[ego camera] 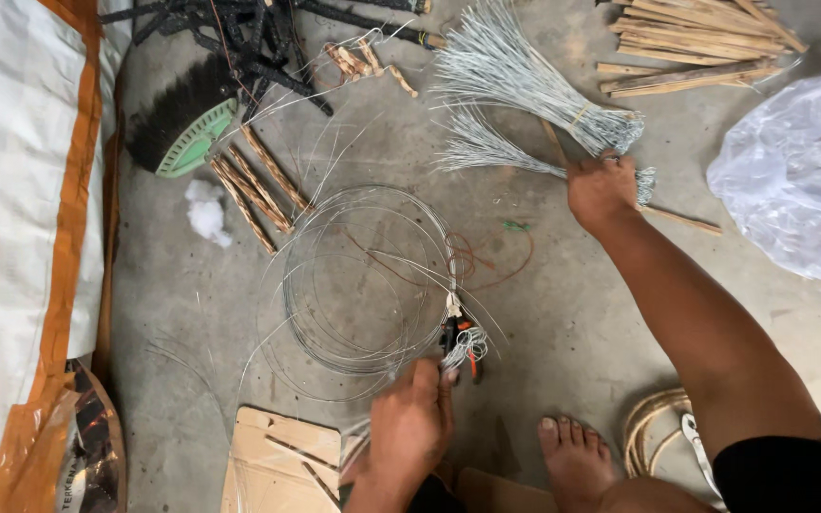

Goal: The person gathers and bundles thin metal wires, then attaches them to wooden sticks using a rubber band. They organize the wires into neat bundles and secure the sticks to the wire heads.

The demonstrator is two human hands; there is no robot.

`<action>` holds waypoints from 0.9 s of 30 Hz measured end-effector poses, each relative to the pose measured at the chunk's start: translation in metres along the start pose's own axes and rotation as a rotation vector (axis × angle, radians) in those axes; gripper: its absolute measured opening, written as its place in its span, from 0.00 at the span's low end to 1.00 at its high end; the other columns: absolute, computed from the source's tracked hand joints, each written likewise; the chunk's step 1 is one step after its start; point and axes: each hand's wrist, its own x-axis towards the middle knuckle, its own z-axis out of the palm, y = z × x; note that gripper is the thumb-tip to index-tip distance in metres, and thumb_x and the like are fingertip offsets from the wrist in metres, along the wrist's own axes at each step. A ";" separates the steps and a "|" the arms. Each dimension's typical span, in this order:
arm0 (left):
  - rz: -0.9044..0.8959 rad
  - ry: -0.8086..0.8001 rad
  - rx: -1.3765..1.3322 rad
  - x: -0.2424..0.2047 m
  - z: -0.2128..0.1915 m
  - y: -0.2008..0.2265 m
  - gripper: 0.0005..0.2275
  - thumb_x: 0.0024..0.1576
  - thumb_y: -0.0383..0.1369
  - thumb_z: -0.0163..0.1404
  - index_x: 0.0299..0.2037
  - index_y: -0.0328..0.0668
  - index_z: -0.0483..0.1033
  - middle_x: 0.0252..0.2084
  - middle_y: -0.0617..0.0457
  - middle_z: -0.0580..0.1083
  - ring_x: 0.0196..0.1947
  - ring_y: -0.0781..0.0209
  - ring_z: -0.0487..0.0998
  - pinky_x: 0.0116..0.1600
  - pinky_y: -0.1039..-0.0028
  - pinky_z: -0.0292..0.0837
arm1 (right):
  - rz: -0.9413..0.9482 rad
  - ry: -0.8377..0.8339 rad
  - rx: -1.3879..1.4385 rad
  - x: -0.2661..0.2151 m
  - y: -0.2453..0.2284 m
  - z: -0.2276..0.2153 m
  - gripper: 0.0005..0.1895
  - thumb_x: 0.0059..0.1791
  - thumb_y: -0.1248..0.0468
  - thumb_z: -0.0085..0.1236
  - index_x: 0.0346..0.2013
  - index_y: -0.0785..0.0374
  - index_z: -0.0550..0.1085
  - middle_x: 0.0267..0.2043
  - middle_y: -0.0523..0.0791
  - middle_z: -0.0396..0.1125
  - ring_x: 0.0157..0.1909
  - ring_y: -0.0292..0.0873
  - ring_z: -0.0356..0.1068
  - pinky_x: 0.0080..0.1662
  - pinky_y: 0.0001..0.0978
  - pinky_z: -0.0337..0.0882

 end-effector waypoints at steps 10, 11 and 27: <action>-0.274 0.011 -0.591 0.045 -0.002 0.020 0.15 0.63 0.39 0.55 0.31 0.33 0.77 0.21 0.49 0.70 0.22 0.63 0.68 0.28 0.65 0.68 | 0.529 -0.578 1.724 -0.044 -0.025 -0.108 0.11 0.50 0.66 0.64 0.44 0.67 0.75 0.39 0.45 0.71 0.40 0.38 0.68 0.42 0.29 0.67; -0.278 0.003 -0.643 0.049 0.002 0.023 0.13 0.62 0.39 0.54 0.35 0.35 0.78 0.20 0.50 0.69 0.22 0.65 0.66 0.27 0.66 0.66 | 0.534 -0.567 1.776 -0.051 -0.034 -0.119 0.12 0.49 0.66 0.63 0.45 0.66 0.74 0.39 0.44 0.72 0.41 0.38 0.70 0.44 0.29 0.69; -0.416 -0.065 -1.413 0.056 -0.015 0.021 0.16 0.61 0.41 0.52 0.52 0.37 0.75 0.36 0.52 0.80 0.11 0.77 0.57 0.15 0.81 0.51 | 0.176 -0.365 1.576 -0.155 -0.124 -0.226 0.11 0.52 0.64 0.58 0.45 0.68 0.78 0.40 0.41 0.74 0.41 0.31 0.70 0.44 0.25 0.71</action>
